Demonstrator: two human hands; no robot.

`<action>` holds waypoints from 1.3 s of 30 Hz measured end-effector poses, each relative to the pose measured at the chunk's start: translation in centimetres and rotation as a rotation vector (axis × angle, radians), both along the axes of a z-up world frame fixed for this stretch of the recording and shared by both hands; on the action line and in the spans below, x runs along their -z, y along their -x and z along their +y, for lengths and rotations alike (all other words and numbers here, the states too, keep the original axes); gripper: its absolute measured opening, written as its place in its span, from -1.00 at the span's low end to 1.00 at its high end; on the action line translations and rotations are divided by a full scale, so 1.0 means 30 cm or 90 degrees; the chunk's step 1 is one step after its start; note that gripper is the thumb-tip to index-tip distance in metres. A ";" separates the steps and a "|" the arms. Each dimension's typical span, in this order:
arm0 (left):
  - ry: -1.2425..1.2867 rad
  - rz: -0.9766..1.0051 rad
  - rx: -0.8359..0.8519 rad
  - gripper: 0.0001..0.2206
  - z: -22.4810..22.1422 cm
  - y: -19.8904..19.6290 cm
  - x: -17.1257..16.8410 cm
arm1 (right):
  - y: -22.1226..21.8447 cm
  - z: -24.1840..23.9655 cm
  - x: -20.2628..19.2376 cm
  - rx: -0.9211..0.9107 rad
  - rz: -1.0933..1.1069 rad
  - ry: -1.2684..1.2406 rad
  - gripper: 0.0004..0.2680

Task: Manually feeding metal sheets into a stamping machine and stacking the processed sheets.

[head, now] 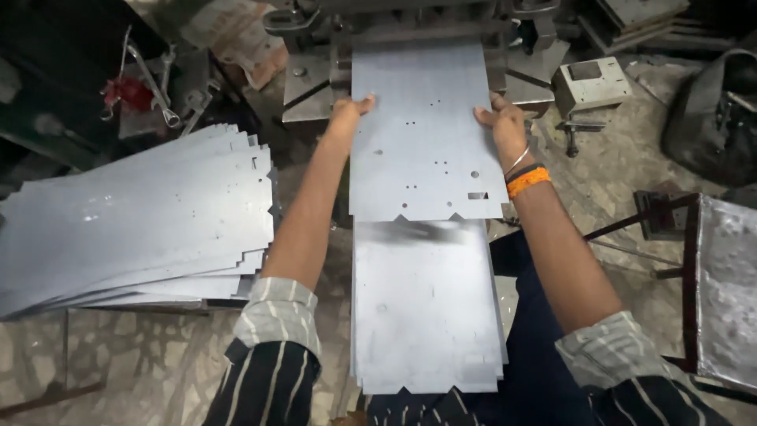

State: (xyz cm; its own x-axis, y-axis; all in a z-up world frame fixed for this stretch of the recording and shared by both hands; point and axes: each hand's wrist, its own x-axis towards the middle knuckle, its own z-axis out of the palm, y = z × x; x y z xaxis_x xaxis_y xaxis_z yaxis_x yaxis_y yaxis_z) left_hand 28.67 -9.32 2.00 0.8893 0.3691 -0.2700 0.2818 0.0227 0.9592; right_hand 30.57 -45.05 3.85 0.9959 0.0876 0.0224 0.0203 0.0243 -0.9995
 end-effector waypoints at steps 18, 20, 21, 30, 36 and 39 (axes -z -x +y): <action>0.004 0.038 0.021 -0.59 0.006 -0.020 0.022 | -0.017 0.008 0.010 0.006 0.029 0.006 -0.64; 0.010 0.036 0.018 -0.59 0.000 -0.007 0.003 | -0.063 -0.010 0.077 0.006 0.033 0.001 -0.64; 0.017 0.033 0.014 -0.59 -0.005 -0.003 -0.008 | -0.088 -0.020 0.107 0.005 0.037 -0.002 -0.63; 0.127 -0.096 0.006 -0.45 -0.026 0.081 0.017 | 0.043 0.001 -0.003 -0.015 0.026 -0.032 -0.62; 0.473 -0.070 -0.002 -0.51 -0.148 0.605 -0.093 | 0.660 -0.035 -0.331 -0.006 0.199 -0.024 -0.54; 0.450 -0.024 0.001 -0.60 -0.204 0.824 -0.147 | 0.765 -0.117 -0.217 -0.018 0.241 -0.175 -0.69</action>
